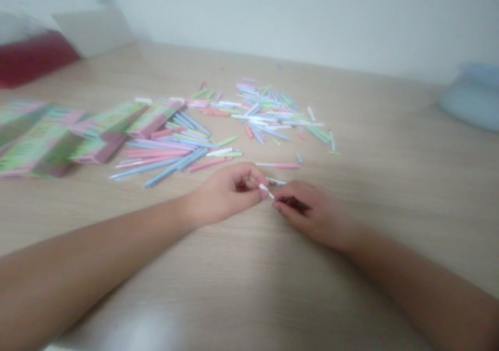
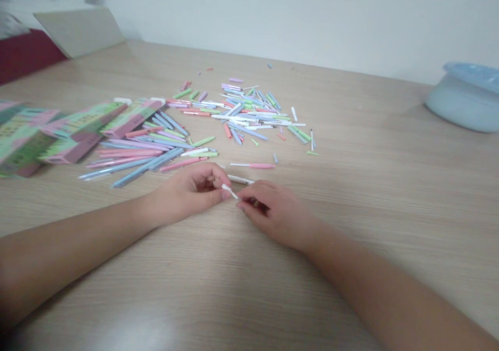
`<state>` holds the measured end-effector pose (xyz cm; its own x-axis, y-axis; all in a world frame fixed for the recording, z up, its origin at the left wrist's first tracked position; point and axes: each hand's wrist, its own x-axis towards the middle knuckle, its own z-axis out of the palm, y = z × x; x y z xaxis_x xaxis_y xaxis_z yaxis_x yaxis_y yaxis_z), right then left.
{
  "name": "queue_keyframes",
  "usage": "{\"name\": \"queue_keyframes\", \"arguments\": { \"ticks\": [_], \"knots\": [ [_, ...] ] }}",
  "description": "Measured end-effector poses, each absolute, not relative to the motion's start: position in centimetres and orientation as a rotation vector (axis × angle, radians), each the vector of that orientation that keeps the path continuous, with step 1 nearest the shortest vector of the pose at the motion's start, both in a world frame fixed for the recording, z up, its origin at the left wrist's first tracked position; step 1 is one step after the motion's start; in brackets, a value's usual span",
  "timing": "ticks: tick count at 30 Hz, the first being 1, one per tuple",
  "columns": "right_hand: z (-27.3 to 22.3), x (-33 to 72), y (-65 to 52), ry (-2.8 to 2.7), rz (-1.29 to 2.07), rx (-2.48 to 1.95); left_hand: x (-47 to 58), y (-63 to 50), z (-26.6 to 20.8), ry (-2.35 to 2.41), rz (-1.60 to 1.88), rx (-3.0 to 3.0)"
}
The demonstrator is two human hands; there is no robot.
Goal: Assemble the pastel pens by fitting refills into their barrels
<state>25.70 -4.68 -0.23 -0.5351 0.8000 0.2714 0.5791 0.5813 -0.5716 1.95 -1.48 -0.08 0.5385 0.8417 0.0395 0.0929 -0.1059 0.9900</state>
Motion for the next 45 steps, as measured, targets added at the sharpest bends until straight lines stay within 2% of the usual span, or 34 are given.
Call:
{"name": "queue_keyframes", "arguments": {
  "ticks": [7,13,20,45],
  "knots": [
    [-0.45,25.7,-4.57,-2.307,0.564,-1.086,1.86,-1.42,-0.23,0.799,0.753,1.578],
    [-0.71,25.54,-4.86,-2.106,0.757,-1.261,1.89,-1.32,-0.36,0.824,0.764,1.591],
    [-0.66,25.69,-4.77,-2.197,0.638,-1.192,2.03,-1.35,-0.41,0.816,0.774,1.578],
    [-0.62,25.75,-4.79,-2.2,0.591,-1.112,1.89,-1.39,-0.17,0.84,0.755,1.568]
  ]
}}
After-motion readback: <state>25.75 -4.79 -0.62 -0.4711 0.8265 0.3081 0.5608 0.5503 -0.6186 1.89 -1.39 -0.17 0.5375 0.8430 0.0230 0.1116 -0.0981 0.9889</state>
